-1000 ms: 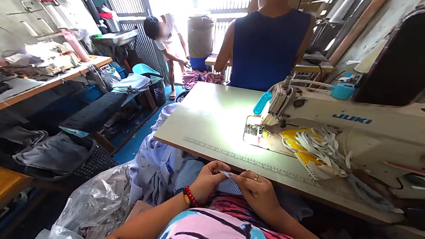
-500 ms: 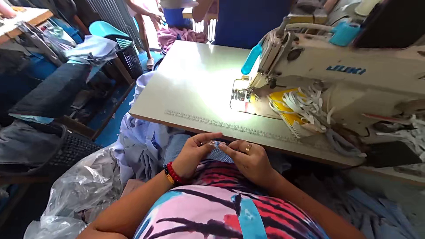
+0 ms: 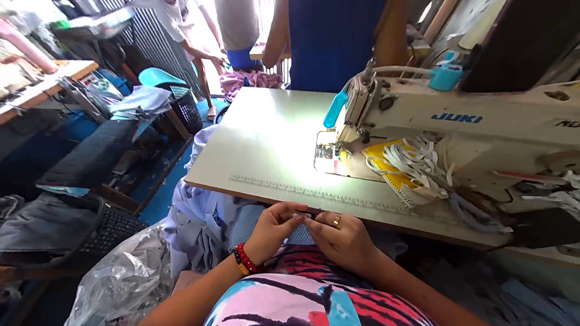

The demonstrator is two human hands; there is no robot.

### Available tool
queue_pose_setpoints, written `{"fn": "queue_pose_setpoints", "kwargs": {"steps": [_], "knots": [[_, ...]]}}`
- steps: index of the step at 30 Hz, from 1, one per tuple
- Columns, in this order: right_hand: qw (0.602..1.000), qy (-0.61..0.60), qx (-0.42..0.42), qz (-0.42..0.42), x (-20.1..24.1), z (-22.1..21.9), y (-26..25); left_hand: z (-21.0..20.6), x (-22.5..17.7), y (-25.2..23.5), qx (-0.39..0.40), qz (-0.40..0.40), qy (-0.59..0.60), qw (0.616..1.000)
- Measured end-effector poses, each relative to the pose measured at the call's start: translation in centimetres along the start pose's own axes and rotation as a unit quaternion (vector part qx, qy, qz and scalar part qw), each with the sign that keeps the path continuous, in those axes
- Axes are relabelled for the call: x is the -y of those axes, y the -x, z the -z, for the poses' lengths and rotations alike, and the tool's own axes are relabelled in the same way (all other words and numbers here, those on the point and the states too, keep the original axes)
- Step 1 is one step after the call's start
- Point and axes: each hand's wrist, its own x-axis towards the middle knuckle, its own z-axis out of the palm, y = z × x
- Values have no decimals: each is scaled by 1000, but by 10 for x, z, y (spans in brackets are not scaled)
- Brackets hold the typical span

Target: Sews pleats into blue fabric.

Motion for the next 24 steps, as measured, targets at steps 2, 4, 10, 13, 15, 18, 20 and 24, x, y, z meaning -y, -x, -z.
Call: {"fn": "queue_pose_setpoints", "kwargs": {"steps": [2, 4, 10, 13, 15, 18, 20, 24], "knots": [[997, -48, -4, -58, 0, 1, 1, 0, 1, -4, 13, -19, -19, 1000], [989, -73, -12, -126, 0, 4, 0, -1, 0, -10, 39, -62, -64, 995], [976, 17, 27, -214, -7, 32, -8, -18, -9, -37, 55, -180, -384, 904], [970, 59, 33, -233, -16, 45, -9, -30, -3, -59, 48, -198, -430, 879], [965, 96, 24, -244, -28, 51, -10, -38, 3, -80, 50, -158, -396, 903], [948, 116, 36, -294, -55, 55, -17, -48, 13, -116, 45, -82, -321, 943], [927, 103, 60, -356, -76, 56, -27, -52, 19, -139, 43, -64, -318, 945], [884, 79, 94, -450, -120, 43, -48, -51, 38, -195, 21, -6, -390, 921]]}}
